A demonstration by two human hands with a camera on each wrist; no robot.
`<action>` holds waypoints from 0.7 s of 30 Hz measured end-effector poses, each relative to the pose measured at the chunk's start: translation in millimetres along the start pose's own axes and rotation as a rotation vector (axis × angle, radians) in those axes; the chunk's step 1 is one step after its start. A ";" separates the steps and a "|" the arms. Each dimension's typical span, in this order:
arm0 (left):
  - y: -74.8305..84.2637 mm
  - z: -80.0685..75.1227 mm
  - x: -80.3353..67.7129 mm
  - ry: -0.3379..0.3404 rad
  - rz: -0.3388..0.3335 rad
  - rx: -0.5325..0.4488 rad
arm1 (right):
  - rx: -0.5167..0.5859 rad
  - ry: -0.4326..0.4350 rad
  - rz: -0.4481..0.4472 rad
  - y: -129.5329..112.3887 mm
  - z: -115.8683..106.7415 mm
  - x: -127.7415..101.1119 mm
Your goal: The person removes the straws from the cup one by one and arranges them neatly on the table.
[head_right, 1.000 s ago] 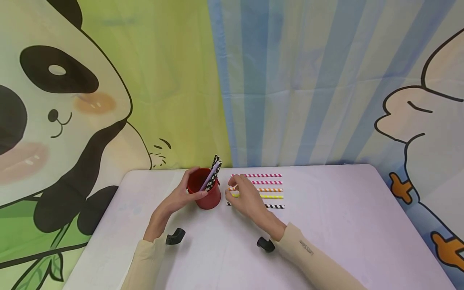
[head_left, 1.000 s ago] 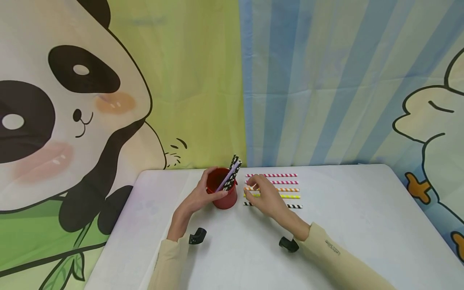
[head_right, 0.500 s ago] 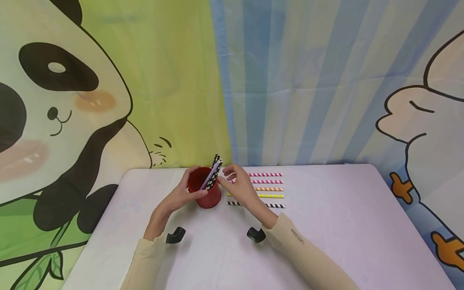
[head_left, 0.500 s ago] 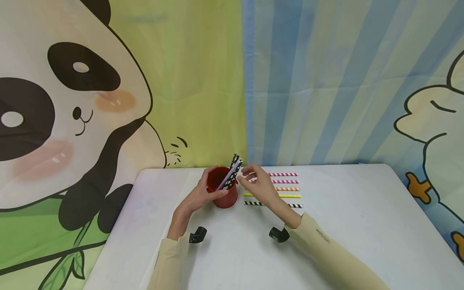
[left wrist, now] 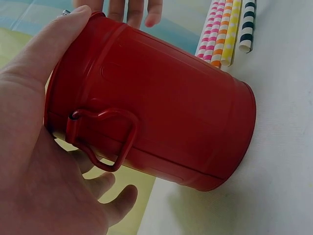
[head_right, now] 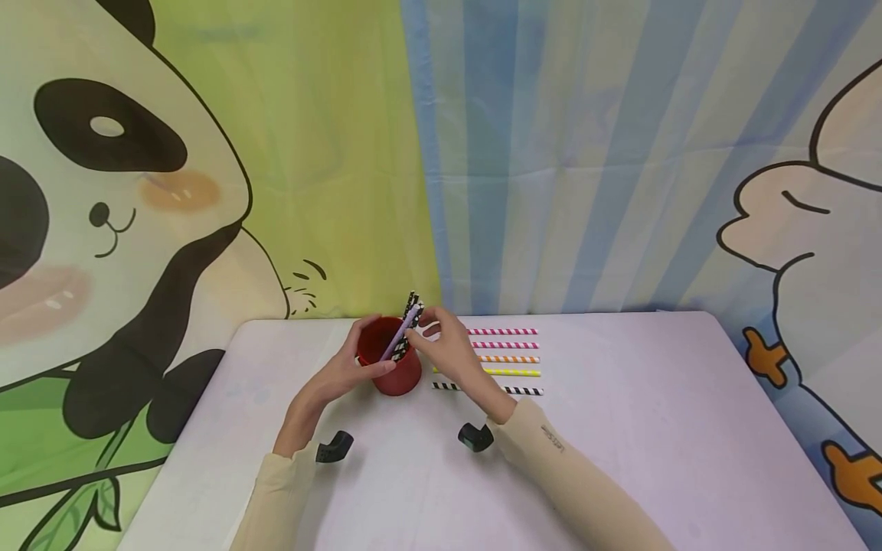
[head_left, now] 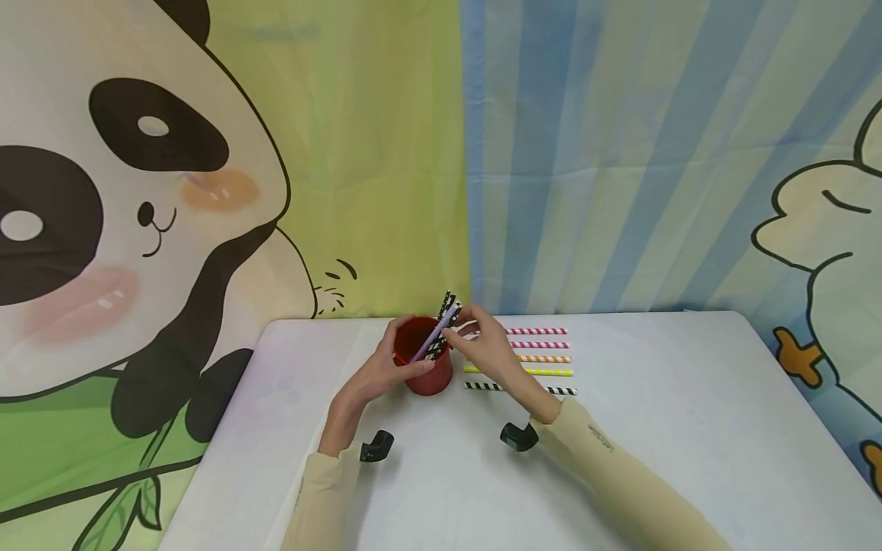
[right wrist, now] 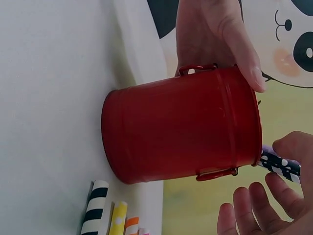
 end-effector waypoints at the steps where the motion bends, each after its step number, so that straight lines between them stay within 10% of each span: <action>1: 0.0 0.0 -0.1 0.000 0.000 0.000 | -0.003 0.001 -0.002 0.1 1.0 0.6; 21: -0.6 0.0 0.3 -0.002 0.019 -0.002 | -0.021 0.048 0.037 -1.3 15.2 6.9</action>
Point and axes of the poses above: each hand's wrist, its own x-axis towards the middle knuckle, its own z-axis out of the palm, y = z × x, the point moved 1 cm from there along x, towards the middle knuckle, and after that the axes turned 8 degrees about -y, right-handed, at the moved point
